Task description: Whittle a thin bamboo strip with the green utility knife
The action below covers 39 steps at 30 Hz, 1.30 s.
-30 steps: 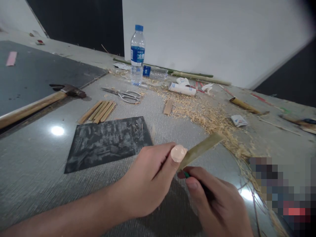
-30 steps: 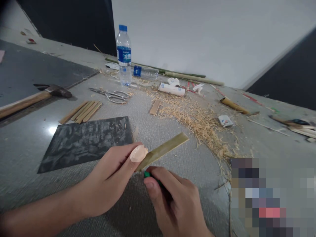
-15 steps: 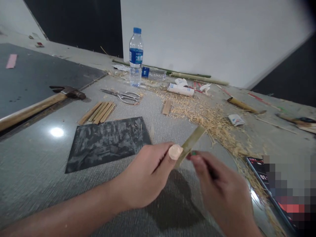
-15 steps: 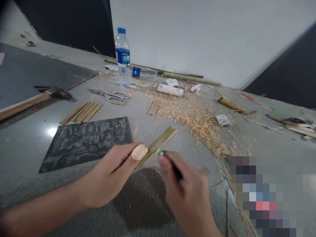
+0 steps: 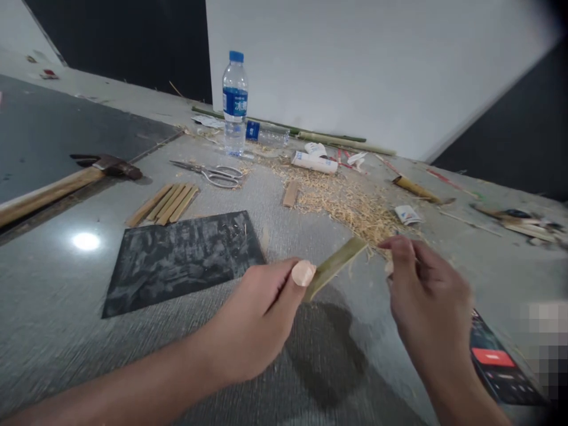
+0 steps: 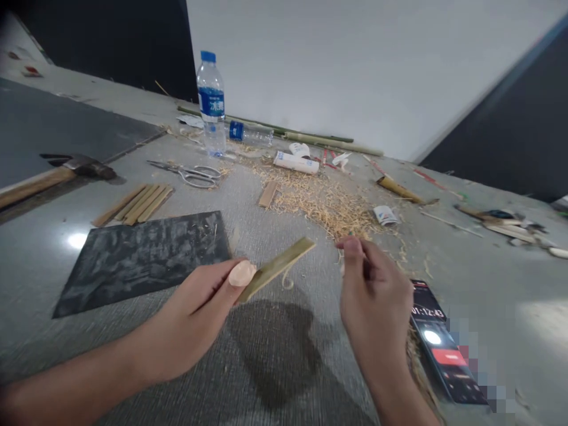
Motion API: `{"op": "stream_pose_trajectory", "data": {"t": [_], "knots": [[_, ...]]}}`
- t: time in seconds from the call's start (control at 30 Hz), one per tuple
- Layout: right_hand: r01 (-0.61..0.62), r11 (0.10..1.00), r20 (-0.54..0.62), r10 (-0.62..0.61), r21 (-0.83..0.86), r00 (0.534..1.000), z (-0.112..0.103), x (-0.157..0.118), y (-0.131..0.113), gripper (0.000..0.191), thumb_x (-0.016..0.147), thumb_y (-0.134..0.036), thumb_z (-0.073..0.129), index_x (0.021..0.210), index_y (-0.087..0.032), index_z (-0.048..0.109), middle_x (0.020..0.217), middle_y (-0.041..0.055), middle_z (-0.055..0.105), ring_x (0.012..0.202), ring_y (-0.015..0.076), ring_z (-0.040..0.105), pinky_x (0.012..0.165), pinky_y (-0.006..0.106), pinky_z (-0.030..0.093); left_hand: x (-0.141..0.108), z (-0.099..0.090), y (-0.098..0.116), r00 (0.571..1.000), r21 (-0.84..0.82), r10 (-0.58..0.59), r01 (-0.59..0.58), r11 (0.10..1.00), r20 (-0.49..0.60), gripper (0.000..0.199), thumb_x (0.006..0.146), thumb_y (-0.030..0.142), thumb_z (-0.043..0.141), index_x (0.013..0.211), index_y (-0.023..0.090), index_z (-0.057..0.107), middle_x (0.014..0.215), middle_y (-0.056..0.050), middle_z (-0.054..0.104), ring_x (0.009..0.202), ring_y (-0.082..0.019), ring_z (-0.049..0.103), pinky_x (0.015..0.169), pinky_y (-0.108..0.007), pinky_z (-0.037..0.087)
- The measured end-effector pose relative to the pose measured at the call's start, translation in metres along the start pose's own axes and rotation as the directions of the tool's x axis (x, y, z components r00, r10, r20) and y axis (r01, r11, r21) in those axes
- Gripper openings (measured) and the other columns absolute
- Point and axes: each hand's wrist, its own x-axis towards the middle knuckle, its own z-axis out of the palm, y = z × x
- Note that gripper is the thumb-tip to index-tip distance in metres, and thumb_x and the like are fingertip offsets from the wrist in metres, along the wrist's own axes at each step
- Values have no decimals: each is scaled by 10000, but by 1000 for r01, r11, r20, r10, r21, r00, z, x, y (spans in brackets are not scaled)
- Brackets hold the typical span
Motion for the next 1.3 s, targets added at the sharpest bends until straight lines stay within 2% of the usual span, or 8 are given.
{"op": "stream_pose_trajectory", "data": {"t": [0.17,0.27,0.37,0.53,0.87,0.97,1.13,1.3], "knots": [[105,992,86,-111,72,990,-2,-43,-35,345,1006,-548,529,947,-270,724,568,-50,512,465,110,455,474,260,365,4,-3,-2,995,32,82,-80,996,-64,474,1093,491,349,709,214,342,629,73,332,594,-110,285,531,-301,233],[241,930,239,-310,276,920,0,-62,-47,187,1017,-421,558,954,-302,687,608,-63,634,454,99,540,463,236,413,5,-4,-3,991,34,111,-109,993,-77,454,1097,459,368,719,208,381,634,75,363,599,-105,314,541,-296,252],[313,885,288,-417,343,862,2,-65,-46,127,1022,-360,554,985,-313,667,691,-70,719,453,87,584,436,214,418,5,-5,-3,991,18,106,-105,994,-77,439,1096,431,394,718,206,388,637,77,372,608,-104,320,544,-288,262],[333,873,309,-446,356,840,5,-60,-43,143,1020,-343,554,952,-293,669,724,-49,754,497,92,644,430,192,433,4,-5,-1,993,-6,108,-109,994,-57,431,1097,425,398,728,204,436,644,80,401,611,-101,338,545,-282,261],[376,848,301,-494,373,816,6,-60,-42,121,1018,-327,565,977,-289,672,631,-88,662,448,57,561,442,158,410,2,-7,1,993,-35,114,-113,993,18,404,1096,425,388,756,210,424,691,74,406,648,-107,340,576,-280,291],[376,888,302,-447,266,842,5,-54,-37,157,1013,-379,572,955,-285,683,615,-91,649,427,52,529,432,162,391,2,-6,1,995,-4,96,-95,995,26,436,1098,468,342,751,211,395,682,72,375,639,-111,317,569,-290,277],[233,968,194,-248,97,949,10,-32,-25,265,1030,-394,540,895,-236,706,579,-56,580,487,83,526,469,192,395,3,-1,-1,999,28,0,-2,1000,54,475,1090,523,306,735,216,380,647,70,357,599,-114,307,528,-298,247],[121,992,190,-128,45,973,17,-14,-9,308,1001,-477,563,918,-238,739,687,-22,659,578,114,571,525,230,412,3,2,-1,1000,57,-17,16,998,18,473,1089,503,333,715,215,365,632,71,350,592,-113,299,526,-292,243]]}}
